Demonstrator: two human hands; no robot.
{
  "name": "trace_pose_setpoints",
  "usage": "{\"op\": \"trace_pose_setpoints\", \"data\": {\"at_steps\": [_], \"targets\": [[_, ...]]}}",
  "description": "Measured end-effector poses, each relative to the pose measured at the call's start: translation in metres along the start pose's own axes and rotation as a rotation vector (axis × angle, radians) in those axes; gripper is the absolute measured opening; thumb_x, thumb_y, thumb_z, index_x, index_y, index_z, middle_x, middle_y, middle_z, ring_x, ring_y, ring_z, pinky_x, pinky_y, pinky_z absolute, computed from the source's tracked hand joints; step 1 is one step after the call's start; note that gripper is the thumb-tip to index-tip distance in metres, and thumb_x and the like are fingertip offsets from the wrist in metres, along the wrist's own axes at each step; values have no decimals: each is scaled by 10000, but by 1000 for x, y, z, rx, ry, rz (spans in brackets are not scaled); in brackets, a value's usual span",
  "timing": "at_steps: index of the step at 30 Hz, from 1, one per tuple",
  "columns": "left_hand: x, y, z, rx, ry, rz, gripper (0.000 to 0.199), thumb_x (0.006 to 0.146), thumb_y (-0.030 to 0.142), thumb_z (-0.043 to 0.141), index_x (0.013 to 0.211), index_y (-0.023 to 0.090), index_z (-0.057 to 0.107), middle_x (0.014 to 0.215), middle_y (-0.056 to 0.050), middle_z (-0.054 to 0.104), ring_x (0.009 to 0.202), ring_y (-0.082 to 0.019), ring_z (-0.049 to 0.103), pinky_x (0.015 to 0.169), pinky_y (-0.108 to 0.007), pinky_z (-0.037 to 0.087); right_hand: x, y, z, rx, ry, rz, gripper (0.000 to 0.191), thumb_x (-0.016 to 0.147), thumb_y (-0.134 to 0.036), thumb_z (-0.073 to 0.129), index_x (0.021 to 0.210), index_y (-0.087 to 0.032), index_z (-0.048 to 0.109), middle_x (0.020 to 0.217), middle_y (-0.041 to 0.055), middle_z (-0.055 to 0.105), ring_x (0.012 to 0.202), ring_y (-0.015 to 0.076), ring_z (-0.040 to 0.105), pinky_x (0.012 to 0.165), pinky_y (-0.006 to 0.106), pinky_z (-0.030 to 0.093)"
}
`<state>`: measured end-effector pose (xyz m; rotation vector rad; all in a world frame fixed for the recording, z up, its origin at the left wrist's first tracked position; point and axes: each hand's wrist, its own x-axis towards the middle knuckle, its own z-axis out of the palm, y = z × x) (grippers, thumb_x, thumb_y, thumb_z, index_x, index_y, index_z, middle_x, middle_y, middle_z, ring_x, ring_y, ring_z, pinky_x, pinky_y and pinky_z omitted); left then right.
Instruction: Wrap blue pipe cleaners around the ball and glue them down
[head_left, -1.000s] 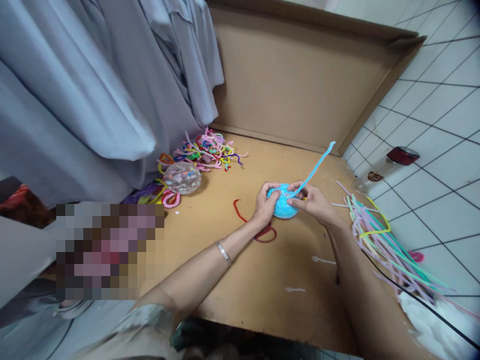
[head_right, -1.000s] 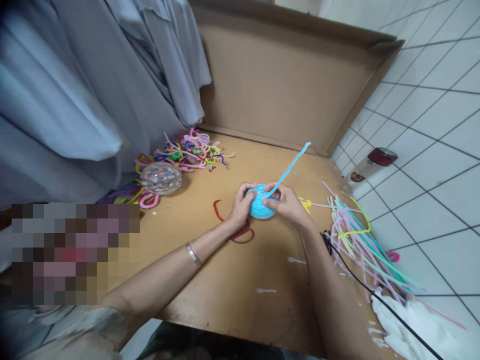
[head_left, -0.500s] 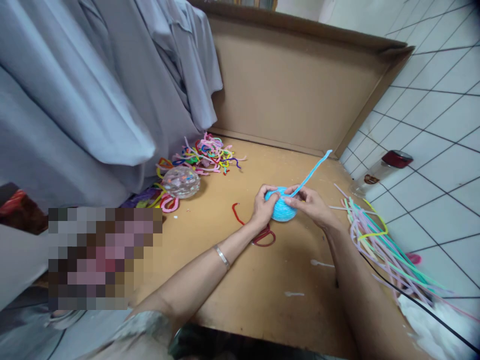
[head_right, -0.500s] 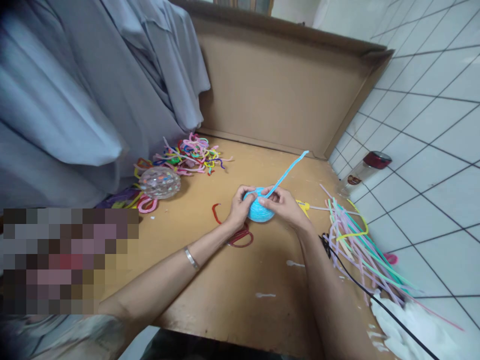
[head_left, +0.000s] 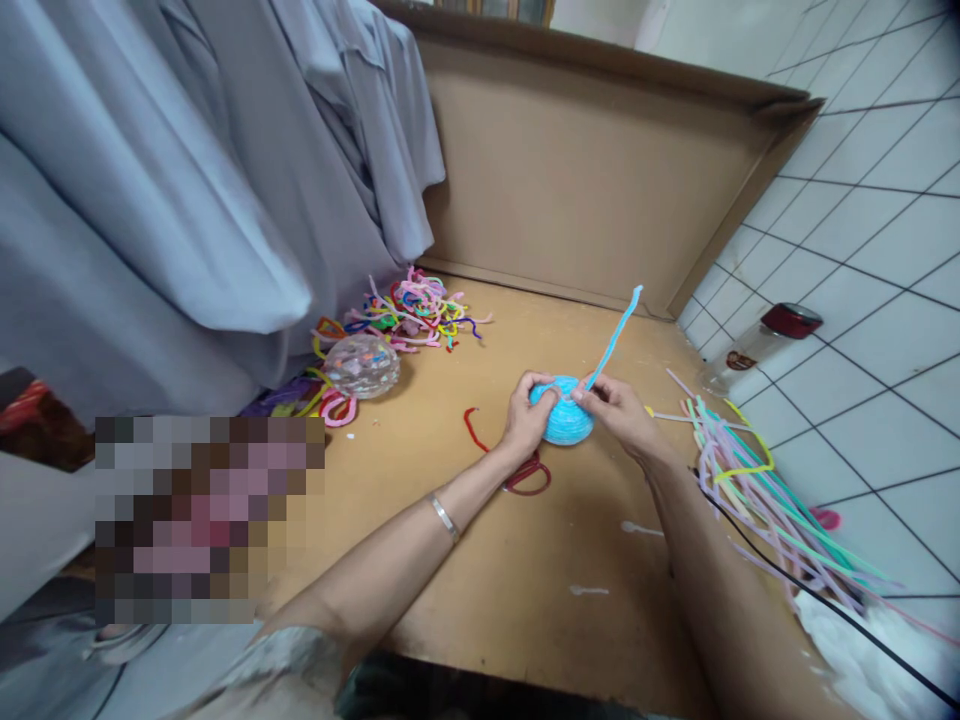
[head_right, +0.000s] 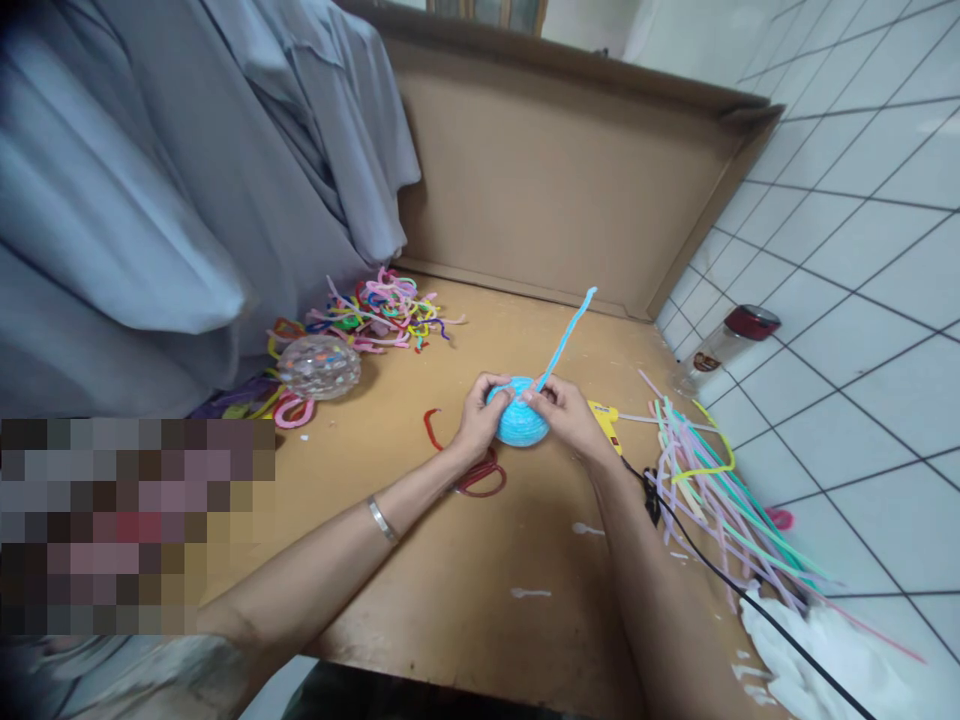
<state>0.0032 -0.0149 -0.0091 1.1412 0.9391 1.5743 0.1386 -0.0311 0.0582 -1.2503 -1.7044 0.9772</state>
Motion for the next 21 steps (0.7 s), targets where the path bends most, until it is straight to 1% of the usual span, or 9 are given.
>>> {"op": "trace_pose_setpoints", "data": {"at_steps": [3,6,10,13,15,18,21], "targets": [[1,-2,-1,-20,-4,-10,98,753,232,598,841,190,603,889,-10,638,873,-151,582,808,-264,445,-1,-2,0,-24,-22,-8,442,669,-602,681,756,-189,549,627,-21,491,600,113,421,550,246,366],[3,-5,-2,-47,-10,6,75,781,255,577,808,188,596,856,-3,631,853,-141,577,808,-259,443,-2,-4,0,-61,-31,-21,420,686,-586,674,749,-190,552,618,-26,465,599,114,412,555,251,368],[5,-8,-2,-35,-6,39,81,764,260,597,794,185,582,842,3,616,846,-135,564,807,-255,436,-4,-8,-2,-68,-49,-14,369,656,-502,723,777,-187,574,627,-30,463,615,120,429,570,255,387],[5,-9,-2,-32,-2,35,80,757,251,588,805,188,576,846,3,612,842,-136,559,788,-251,433,-6,-11,-6,-44,-57,-9,333,629,-384,746,853,-192,592,666,-25,511,643,128,466,599,258,418],[5,-9,-2,-34,-9,27,86,756,261,582,804,189,573,846,2,612,838,-138,558,783,-251,433,-6,-10,-8,-38,-68,-17,312,634,-341,729,881,-193,608,723,-7,567,682,137,502,644,271,446],[3,-7,-1,-70,-18,3,101,764,287,559,797,192,570,845,0,612,831,-141,560,780,-254,437,-4,-6,-9,-44,-62,-32,259,676,-351,686,874,-192,639,794,26,639,747,161,559,710,302,475],[3,-6,-1,-121,-13,-45,111,777,287,518,807,194,570,854,-3,615,833,-143,564,782,-259,445,0,1,-7,-43,1,-50,260,719,-416,651,844,-188,660,801,44,671,761,177,589,722,320,483]]}}
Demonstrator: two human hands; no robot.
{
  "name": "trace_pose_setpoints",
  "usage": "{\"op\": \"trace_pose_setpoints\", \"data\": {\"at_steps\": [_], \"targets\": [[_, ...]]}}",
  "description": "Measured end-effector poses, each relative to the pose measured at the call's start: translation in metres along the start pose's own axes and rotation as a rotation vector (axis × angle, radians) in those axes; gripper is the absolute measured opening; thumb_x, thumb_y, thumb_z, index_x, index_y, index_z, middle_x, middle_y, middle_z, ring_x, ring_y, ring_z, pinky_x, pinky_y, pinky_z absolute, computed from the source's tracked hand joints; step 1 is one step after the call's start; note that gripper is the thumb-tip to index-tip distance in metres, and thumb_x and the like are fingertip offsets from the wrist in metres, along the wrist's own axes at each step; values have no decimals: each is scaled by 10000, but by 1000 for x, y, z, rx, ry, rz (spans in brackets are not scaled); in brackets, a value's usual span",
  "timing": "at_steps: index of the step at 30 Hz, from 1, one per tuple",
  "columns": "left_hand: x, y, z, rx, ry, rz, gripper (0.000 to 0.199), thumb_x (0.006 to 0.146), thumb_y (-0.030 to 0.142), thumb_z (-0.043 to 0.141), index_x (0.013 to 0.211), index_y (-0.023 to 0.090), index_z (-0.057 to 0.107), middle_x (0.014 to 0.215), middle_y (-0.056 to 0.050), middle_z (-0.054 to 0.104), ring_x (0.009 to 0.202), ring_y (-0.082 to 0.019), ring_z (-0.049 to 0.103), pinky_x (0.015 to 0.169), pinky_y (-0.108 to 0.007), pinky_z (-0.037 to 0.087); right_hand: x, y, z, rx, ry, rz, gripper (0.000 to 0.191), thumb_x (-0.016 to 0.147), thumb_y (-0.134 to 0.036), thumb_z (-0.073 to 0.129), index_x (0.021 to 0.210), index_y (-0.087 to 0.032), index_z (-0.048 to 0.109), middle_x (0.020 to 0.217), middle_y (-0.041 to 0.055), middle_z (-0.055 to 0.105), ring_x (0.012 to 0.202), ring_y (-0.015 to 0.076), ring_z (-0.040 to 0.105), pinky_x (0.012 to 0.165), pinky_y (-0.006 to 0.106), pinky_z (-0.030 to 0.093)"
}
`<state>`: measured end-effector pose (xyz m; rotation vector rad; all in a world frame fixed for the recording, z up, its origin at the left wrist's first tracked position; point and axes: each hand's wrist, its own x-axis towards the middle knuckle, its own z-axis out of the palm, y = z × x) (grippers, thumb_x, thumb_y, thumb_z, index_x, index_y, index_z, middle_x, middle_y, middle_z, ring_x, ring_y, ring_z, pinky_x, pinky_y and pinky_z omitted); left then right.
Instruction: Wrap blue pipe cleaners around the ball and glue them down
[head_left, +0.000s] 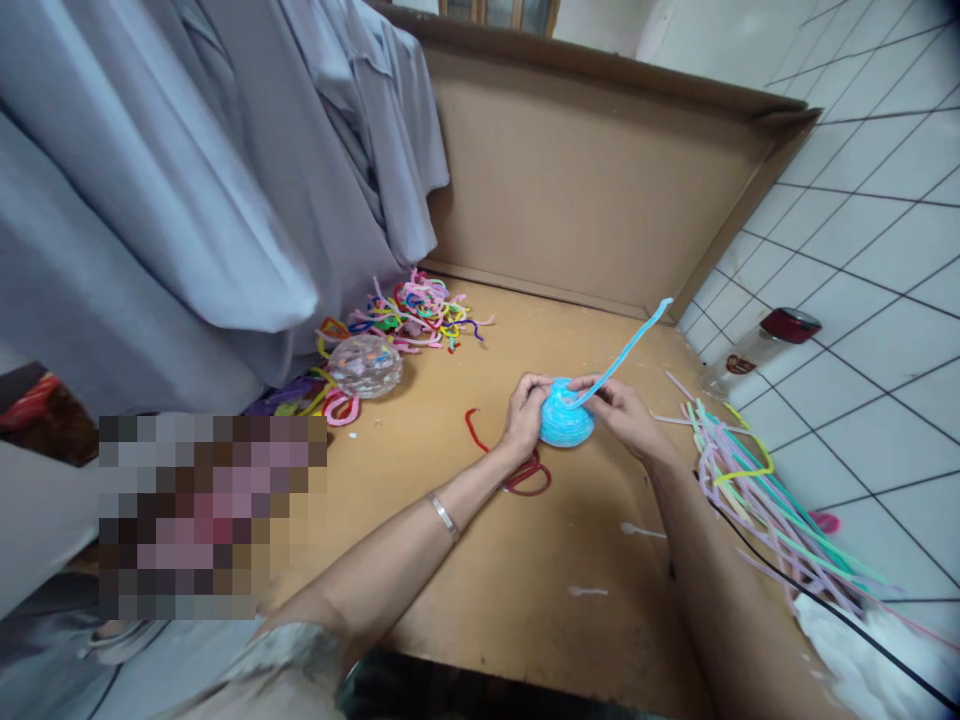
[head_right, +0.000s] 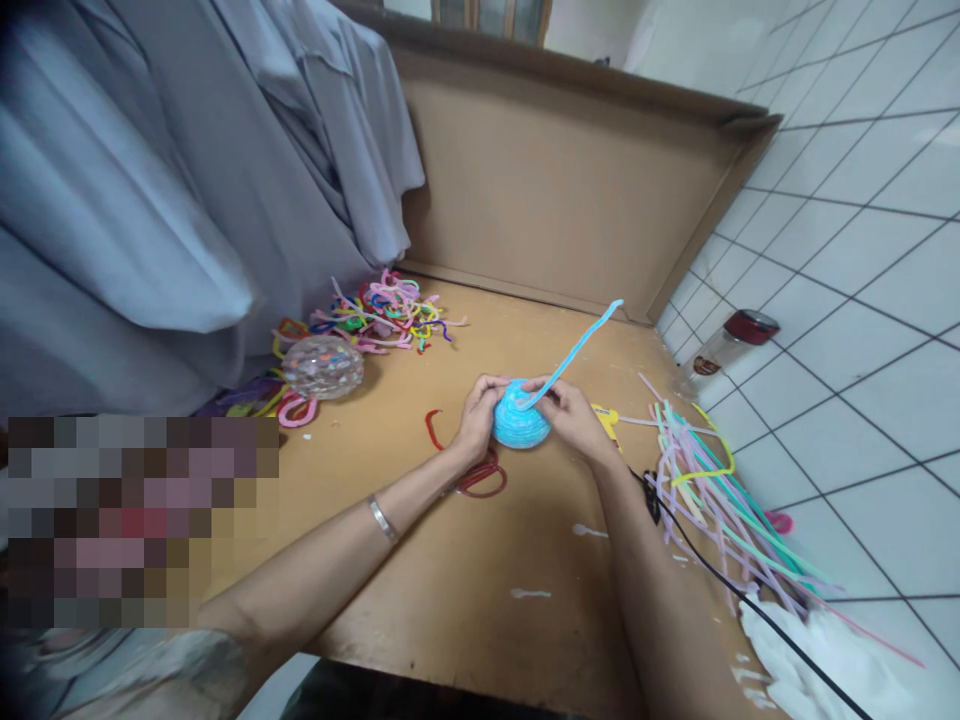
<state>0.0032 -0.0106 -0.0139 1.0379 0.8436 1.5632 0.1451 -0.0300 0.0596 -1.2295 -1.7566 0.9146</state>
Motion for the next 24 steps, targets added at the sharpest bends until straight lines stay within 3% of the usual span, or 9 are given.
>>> {"op": "trace_pose_setpoints", "data": {"at_steps": [8,24], "targets": [[3,1,0,-63,-14,-57,111,720,245,561,814,187,546,808,11,591,763,-121,538,725,-235,435,3,2,12,48,136,61,337,607,-472,746,694,-174,613,656,13,610,631,141,544,617,287,463],[2,7,-1,-112,-34,-109,135,665,247,567,772,186,510,743,35,512,694,-102,474,667,-217,389,0,-10,16,-6,132,76,331,591,-456,725,674,-178,566,643,5,578,600,119,501,562,261,419]]}}
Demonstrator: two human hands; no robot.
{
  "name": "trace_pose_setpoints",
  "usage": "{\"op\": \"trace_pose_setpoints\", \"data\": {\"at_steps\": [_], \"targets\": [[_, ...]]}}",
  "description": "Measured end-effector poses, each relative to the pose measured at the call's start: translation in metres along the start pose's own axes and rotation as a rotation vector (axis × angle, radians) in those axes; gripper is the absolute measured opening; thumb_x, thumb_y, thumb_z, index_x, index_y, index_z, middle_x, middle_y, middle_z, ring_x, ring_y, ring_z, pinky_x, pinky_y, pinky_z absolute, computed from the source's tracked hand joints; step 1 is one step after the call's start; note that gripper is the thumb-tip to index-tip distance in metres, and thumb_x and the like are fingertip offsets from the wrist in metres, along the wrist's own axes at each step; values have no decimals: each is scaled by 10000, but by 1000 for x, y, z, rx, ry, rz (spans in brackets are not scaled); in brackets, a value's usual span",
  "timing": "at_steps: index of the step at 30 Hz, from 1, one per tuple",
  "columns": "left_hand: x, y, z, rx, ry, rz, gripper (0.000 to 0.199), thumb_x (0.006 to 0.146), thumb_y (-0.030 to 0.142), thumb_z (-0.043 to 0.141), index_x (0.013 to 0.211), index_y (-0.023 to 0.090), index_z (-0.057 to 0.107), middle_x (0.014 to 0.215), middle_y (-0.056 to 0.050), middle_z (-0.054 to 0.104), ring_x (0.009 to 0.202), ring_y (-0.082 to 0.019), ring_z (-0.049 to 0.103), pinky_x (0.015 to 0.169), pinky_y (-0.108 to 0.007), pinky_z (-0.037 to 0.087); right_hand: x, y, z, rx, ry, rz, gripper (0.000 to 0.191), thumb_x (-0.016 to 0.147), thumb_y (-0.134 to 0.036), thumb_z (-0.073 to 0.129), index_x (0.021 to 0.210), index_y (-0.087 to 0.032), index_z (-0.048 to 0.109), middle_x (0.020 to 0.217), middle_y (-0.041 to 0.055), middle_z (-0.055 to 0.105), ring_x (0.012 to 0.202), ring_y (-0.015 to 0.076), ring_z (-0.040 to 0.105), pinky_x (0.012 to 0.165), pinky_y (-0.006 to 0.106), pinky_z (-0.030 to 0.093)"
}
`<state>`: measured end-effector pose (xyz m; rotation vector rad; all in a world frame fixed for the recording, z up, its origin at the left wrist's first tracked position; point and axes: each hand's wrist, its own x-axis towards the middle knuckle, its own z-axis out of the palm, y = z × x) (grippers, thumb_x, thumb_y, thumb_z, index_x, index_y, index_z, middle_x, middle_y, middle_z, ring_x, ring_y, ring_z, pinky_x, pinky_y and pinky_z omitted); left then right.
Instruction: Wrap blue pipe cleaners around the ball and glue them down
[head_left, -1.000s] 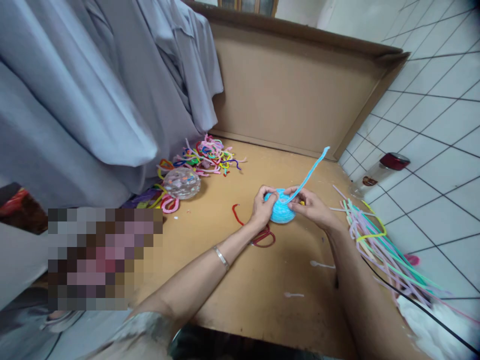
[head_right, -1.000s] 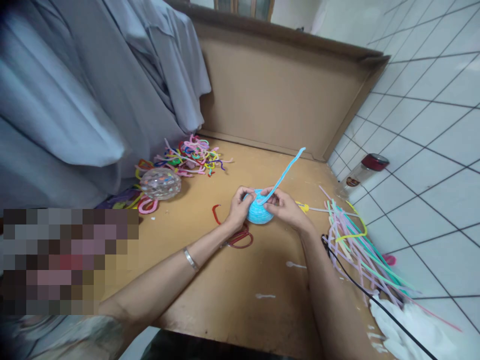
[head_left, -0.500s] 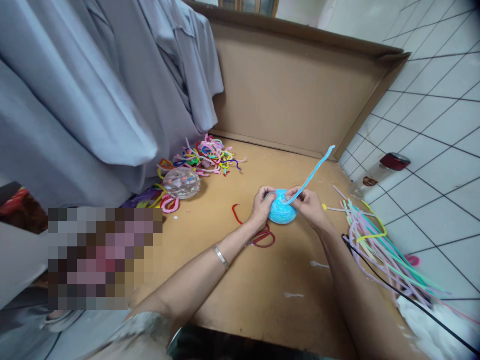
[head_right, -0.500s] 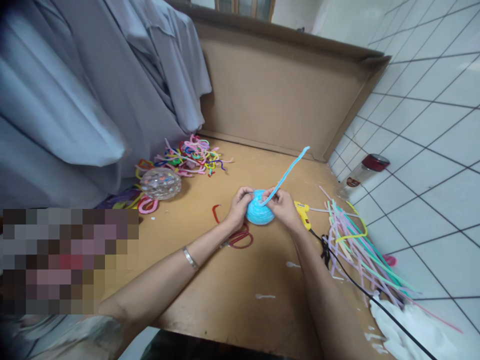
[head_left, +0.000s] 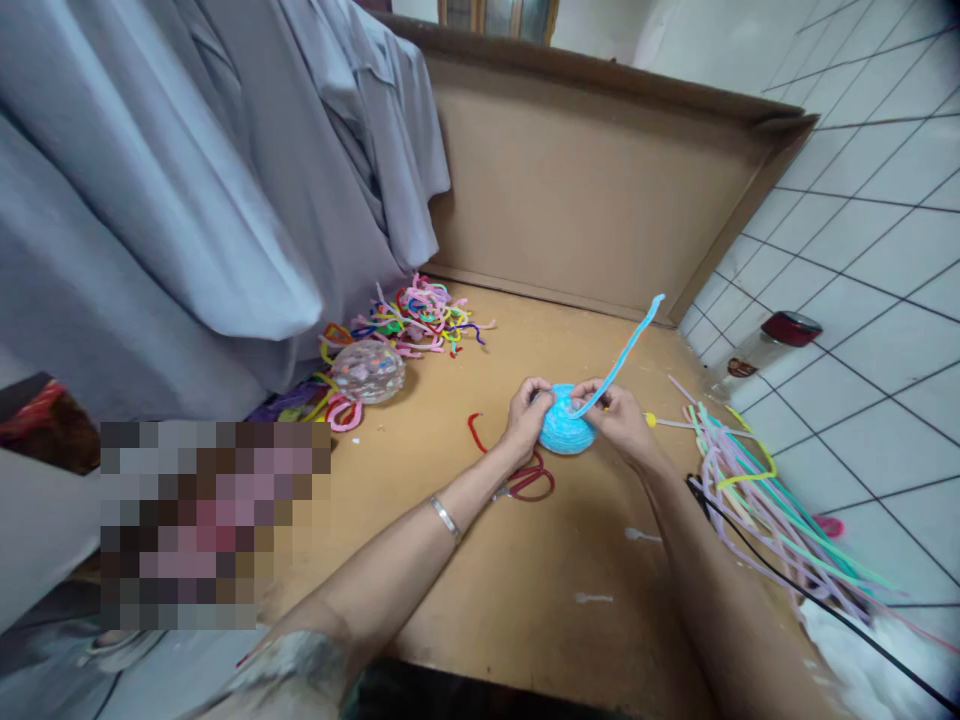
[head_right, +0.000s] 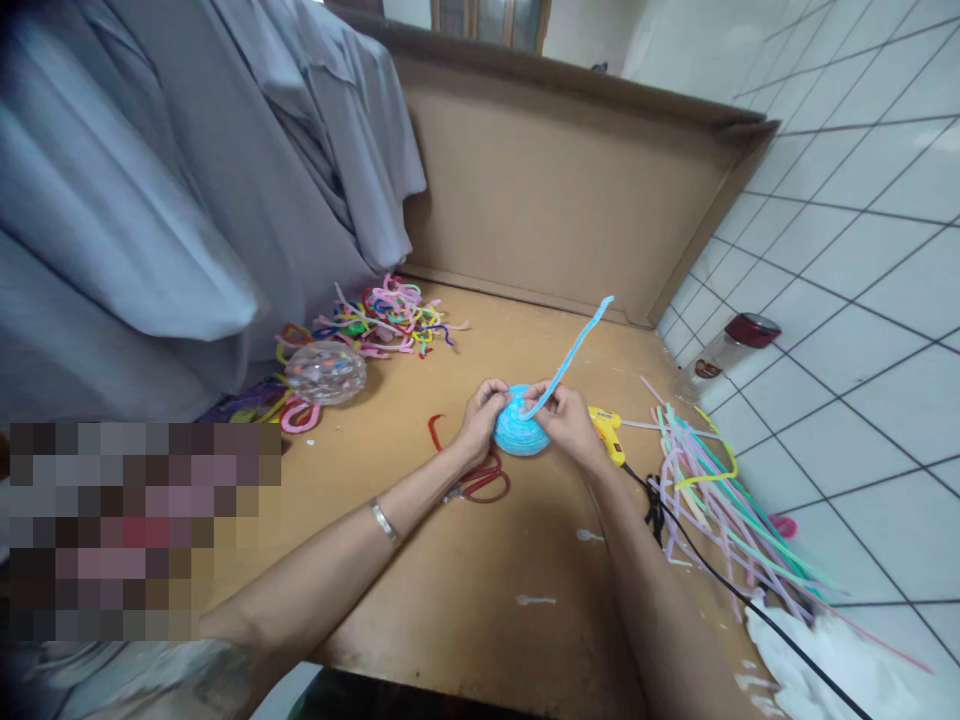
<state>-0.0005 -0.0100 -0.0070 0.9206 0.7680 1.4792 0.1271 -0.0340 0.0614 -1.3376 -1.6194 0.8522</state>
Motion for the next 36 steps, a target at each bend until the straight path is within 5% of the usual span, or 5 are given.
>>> {"op": "trace_pose_setpoints", "data": {"at_steps": [12,29,36], "targets": [[-1,2,0,62,-1,12,101,672,243,545,738,186,495,689,43,474,663,-104,440,643,-219,370,-1,3,0,12,-9,29,344,624,-455,706,790,-165,627,600,-18,534,577,114,484,528,247,405],[14,14,-10,-87,-191,-260,225,498,229,624,674,175,494,635,59,459,600,-81,407,563,-213,321,-3,3,-2,-44,-13,-6,303,674,-470,714,741,-184,640,681,31,646,631,146,562,559,256,456],[14,13,-9,-77,-173,-212,214,495,210,600,651,180,456,640,60,432,607,-80,398,558,-214,305,-3,7,0,-13,-39,46,362,640,-497,728,786,-181,628,685,24,629,632,146,556,560,265,457]]}}
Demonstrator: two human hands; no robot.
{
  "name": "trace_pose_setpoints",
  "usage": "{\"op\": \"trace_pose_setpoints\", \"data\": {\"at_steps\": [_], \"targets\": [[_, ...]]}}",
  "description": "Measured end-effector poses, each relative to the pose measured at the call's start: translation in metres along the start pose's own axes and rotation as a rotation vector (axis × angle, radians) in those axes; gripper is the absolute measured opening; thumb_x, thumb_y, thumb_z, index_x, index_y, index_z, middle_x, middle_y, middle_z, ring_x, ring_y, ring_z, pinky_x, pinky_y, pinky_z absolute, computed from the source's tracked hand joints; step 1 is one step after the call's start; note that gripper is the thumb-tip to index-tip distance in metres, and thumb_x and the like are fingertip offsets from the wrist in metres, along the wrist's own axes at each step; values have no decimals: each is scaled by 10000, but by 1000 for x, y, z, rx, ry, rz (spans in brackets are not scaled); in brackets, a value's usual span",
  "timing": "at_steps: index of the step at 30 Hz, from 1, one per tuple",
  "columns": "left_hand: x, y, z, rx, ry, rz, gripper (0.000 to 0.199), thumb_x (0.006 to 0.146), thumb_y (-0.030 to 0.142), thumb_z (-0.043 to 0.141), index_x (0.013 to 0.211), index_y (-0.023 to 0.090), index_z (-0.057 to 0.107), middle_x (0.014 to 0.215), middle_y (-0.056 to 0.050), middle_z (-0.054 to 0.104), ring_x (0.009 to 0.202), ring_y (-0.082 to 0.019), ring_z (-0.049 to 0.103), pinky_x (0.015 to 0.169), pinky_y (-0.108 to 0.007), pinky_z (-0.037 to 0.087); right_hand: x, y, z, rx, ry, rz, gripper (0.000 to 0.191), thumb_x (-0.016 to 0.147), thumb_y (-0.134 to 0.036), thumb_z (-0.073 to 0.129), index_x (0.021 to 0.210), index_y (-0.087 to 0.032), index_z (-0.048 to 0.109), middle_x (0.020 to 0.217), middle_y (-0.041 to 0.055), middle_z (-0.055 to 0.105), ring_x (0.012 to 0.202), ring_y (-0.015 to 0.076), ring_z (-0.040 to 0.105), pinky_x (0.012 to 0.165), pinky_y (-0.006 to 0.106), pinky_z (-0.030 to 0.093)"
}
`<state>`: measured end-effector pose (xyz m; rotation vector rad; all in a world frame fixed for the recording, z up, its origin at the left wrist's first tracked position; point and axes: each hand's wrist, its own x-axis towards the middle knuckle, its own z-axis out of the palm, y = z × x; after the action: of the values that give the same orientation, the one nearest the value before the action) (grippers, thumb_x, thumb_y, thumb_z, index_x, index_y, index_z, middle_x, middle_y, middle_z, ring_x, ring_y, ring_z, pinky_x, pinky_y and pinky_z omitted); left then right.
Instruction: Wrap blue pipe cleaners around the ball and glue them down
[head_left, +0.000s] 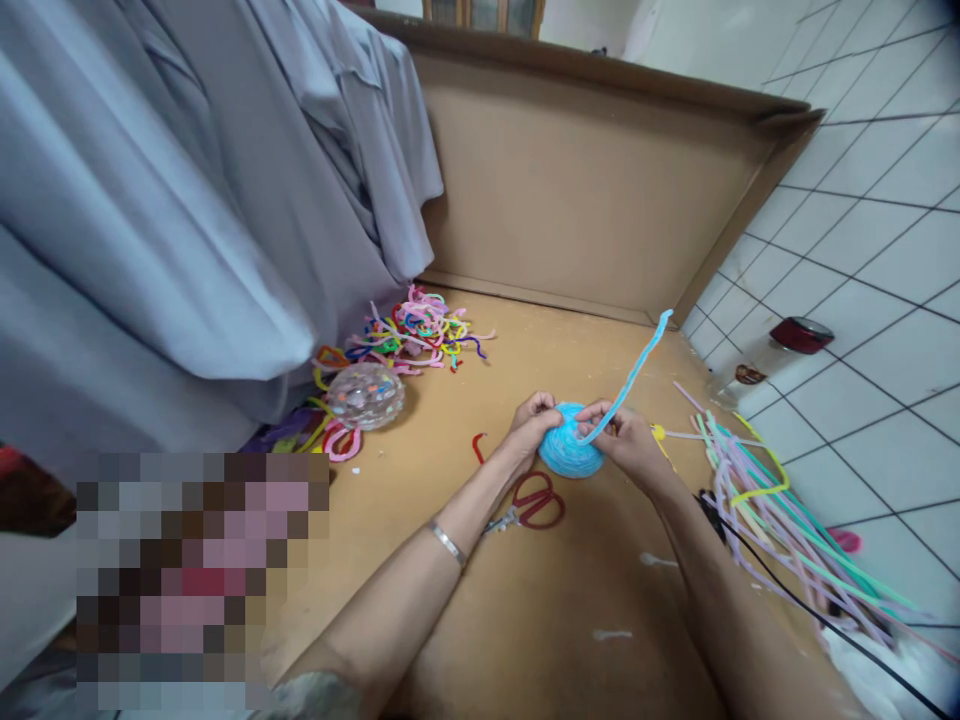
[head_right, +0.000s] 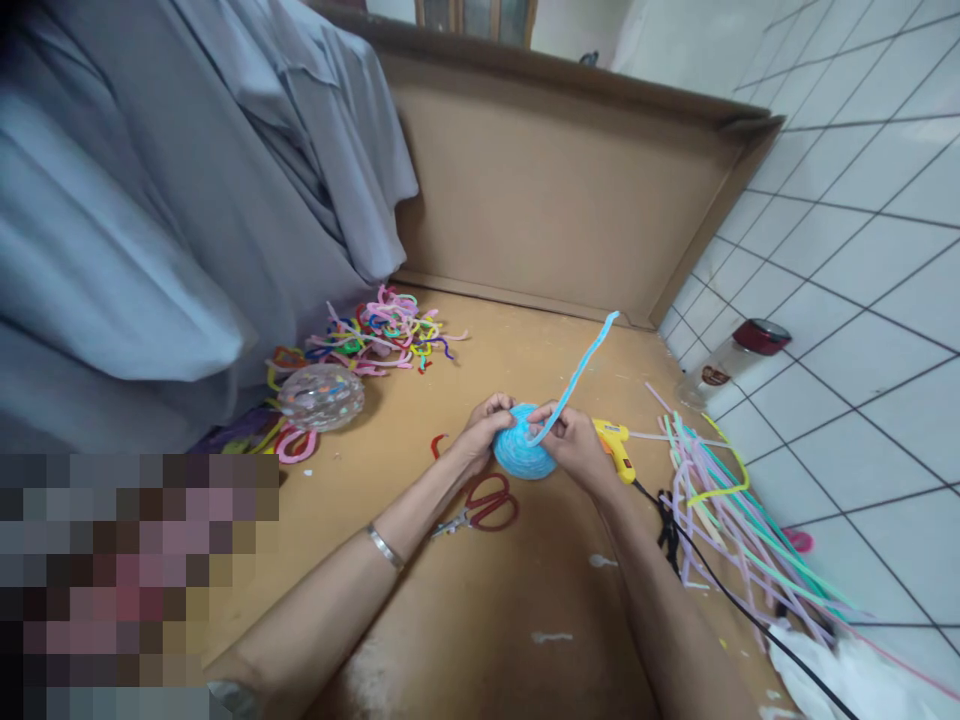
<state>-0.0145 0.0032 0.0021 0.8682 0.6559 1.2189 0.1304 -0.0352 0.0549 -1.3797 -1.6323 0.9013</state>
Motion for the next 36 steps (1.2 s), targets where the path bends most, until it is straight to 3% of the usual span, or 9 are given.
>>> {"op": "trace_pose_setpoints", "data": {"at_steps": [14,18,21,26,31,36], "targets": [[-10,-3,7,63,76,84,172,583,249,612,704,178,512,656,54,483,609,-81,422,581,-200,338,3,-2,-1,55,43,25,384,579,-496,749,743,-166,641,649,19,613,624,144,539,581,283,454],[-14,-2,5,169,111,140,114,668,266,584,728,180,540,692,31,526,673,-107,474,652,-215,385,4,-1,-1,58,52,10,376,578,-503,744,713,-167,644,662,28,631,641,152,554,601,295,469],[-18,0,2,298,125,222,101,727,261,571,780,179,595,795,-10,582,824,-153,539,772,-254,433,5,0,-2,89,65,18,379,550,-491,762,708,-166,648,666,29,641,646,156,569,609,298,482],[-34,4,6,540,108,438,205,759,236,571,955,203,622,1084,-64,578,1098,-220,534,994,-362,402,7,3,-3,91,90,11,388,545,-503,762,703,-171,637,666,33,652,648,160,578,616,303,486],[-53,-5,14,830,42,597,434,671,227,687,1086,209,560,1233,-111,538,1213,-276,482,1065,-451,366,8,6,-2,111,117,-3,416,531,-512,766,723,-167,635,698,48,673,653,162,592,616,299,488],[-56,-17,13,950,32,637,721,592,315,810,1227,237,476,1342,-137,477,1285,-324,433,1092,-524,342,8,6,-1,85,156,10,402,525,-512,761,697,-173,629,695,52,680,643,163,592,605,291,479]]}}
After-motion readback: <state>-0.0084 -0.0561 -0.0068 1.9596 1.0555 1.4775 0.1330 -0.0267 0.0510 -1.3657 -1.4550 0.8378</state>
